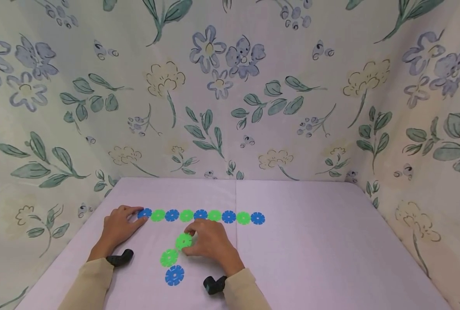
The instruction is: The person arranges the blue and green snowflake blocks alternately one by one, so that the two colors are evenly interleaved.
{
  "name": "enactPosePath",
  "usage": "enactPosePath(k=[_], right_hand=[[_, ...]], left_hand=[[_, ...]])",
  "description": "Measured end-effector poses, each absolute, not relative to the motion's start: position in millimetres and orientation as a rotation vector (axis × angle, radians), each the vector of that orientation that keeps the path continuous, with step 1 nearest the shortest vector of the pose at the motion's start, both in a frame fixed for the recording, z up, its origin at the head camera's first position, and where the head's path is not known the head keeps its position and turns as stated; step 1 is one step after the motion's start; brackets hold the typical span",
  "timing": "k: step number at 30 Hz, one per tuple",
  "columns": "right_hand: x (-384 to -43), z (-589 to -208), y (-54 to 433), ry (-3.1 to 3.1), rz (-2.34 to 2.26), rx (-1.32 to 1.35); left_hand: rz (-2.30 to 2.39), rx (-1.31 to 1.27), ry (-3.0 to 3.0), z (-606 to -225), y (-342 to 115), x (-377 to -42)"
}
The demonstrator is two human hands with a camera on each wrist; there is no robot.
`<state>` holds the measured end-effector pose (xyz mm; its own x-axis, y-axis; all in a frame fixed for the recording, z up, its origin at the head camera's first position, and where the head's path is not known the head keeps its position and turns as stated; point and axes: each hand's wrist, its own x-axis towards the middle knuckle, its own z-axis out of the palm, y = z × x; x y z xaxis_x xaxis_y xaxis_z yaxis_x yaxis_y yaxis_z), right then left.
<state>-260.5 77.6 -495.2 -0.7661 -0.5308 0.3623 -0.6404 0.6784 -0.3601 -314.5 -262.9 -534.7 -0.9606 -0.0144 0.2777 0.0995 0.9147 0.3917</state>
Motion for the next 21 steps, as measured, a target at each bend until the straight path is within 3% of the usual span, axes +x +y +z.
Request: enactPosePath(k=[21], right_hand=[[-265.1, -450.4, 111.5, -2.572, 0.637, 0.8]], left_hand=[[-0.583, -0.078, -2.802, -537.7, -264.3, -316.0]])
